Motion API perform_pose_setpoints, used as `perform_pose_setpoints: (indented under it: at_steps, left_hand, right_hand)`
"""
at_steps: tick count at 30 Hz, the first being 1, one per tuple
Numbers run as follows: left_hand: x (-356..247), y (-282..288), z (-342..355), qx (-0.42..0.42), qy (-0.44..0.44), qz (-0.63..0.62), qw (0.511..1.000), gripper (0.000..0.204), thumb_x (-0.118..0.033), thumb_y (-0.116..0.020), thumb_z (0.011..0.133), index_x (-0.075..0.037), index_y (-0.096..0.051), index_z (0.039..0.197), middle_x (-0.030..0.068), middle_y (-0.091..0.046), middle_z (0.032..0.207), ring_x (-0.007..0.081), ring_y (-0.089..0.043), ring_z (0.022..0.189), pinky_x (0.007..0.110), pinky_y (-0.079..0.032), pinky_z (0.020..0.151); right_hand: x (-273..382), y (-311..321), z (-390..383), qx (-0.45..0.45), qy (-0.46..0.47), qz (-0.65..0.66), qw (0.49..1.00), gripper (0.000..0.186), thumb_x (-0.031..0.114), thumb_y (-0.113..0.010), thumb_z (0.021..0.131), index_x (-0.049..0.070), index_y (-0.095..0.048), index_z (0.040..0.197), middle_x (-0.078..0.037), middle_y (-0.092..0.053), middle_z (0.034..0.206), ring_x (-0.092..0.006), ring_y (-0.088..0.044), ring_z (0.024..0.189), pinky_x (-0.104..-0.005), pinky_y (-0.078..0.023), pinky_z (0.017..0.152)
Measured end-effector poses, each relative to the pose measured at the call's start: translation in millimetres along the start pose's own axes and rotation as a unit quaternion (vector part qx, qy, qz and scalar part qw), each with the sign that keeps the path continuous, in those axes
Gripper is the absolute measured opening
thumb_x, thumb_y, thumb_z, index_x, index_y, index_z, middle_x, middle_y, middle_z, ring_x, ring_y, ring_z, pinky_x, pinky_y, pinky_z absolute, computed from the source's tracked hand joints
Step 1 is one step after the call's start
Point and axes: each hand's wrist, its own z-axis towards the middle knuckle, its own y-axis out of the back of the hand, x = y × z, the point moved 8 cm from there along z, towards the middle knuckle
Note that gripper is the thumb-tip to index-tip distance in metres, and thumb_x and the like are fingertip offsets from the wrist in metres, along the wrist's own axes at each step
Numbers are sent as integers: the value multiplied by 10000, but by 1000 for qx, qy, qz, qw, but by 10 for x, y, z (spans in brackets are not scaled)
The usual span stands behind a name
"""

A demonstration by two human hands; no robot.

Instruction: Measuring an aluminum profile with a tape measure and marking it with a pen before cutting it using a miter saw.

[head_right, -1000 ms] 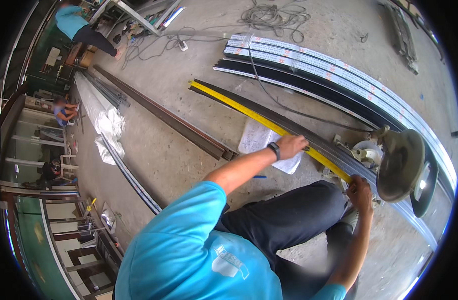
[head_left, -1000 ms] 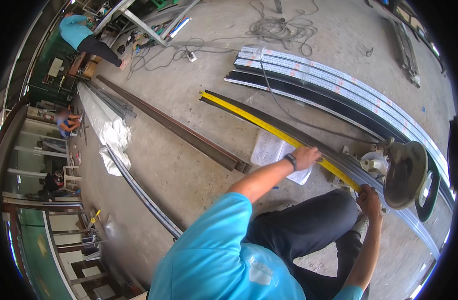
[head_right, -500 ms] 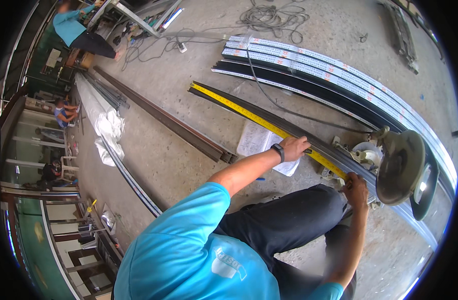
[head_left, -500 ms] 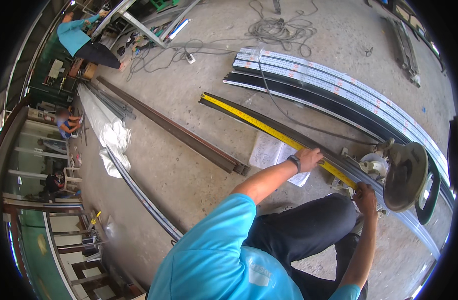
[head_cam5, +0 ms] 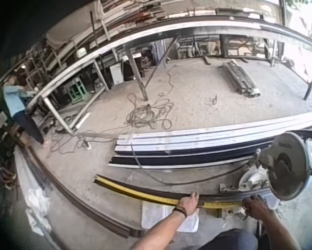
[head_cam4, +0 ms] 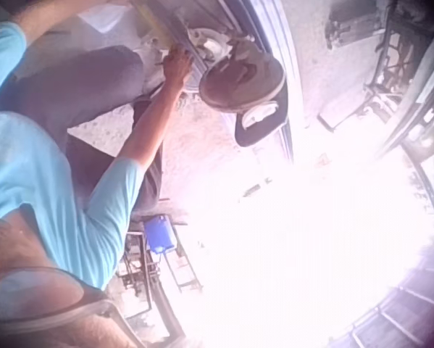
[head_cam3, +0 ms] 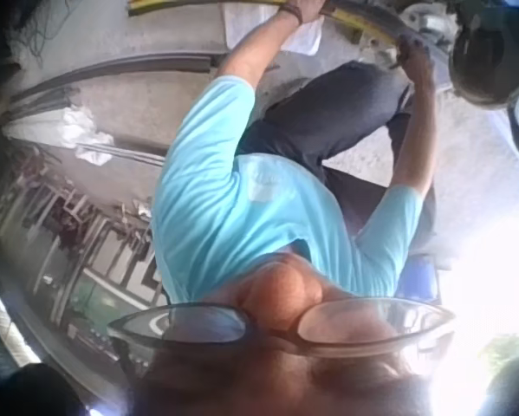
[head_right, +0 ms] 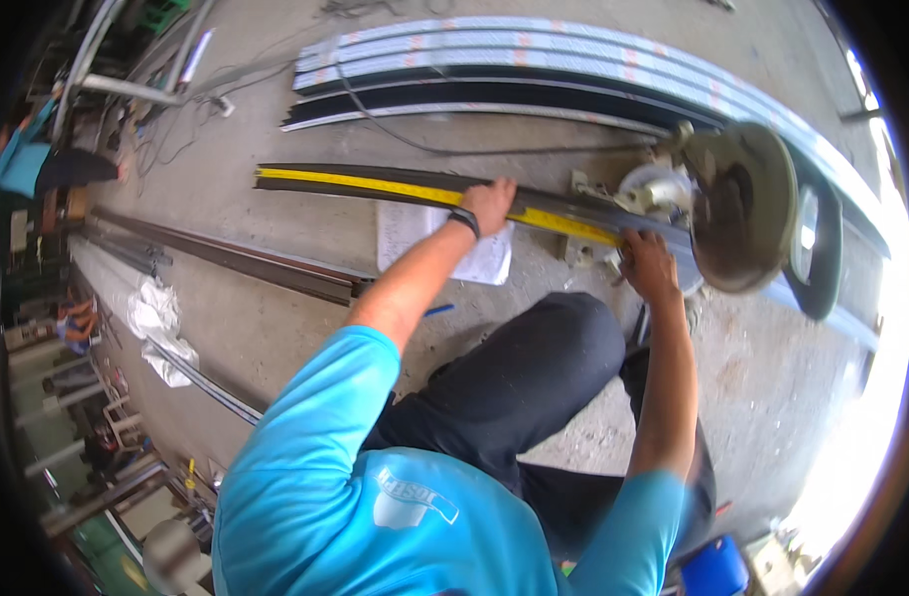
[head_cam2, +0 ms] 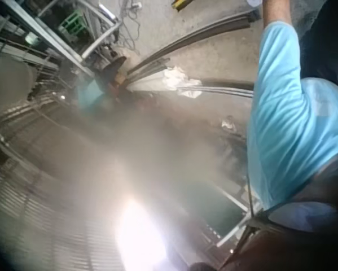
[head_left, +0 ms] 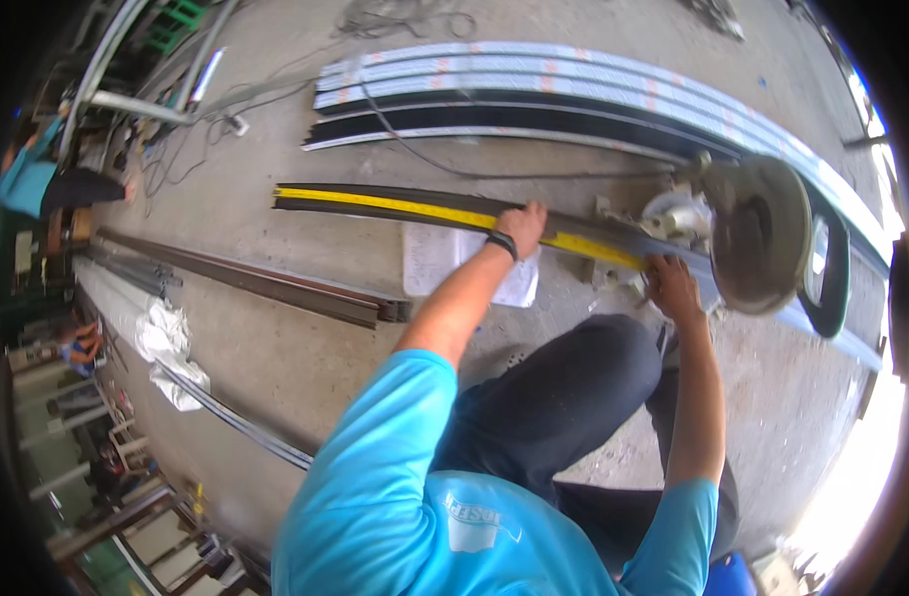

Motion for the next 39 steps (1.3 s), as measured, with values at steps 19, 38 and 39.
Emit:
perform_pose_setpoints:
  at_steps: [19, 38, 39]
  left_hand:
    - [1990, 284, -932, 73, 169, 72, 980, 878, -123, -817, 678, -52, -386, 1439, 213, -445, 1458, 404, -659, 1023, 462, -563, 849]
    - [-75, 451, -479, -47, -97, -113, 988, 596, -248, -776, 772, -103, -516, 1289, 124, -523, 1247, 357, -682, 886, 440, -574, 728]
    - [-152, 510, -638, -78, -126, -117, 982, 432, -231, -746, 784, -91, -584, 1159, 109, -573, 1129, 343, -670, 833, 411, -570, 665]
  right_hand:
    - [-666, 29, -150, 7, -5, -19, 1000, 485, 125, -709, 779, 205, -558, 1233, -116, -593, 1140, -339, -556, 1149, -472, -509, 915]
    - [-38, -21, 48, -38, 74, 103, 991, 354, 153, -626, 801, 163, -609, 1155, -170, -617, 1012, -398, -590, 1016, -506, -505, 856]
    - [56, -46, 41, -24, 94, 103, 990, 321, 163, -603, 819, 146, -624, 1139, -183, -627, 955, -399, -600, 968, -511, -497, 848]
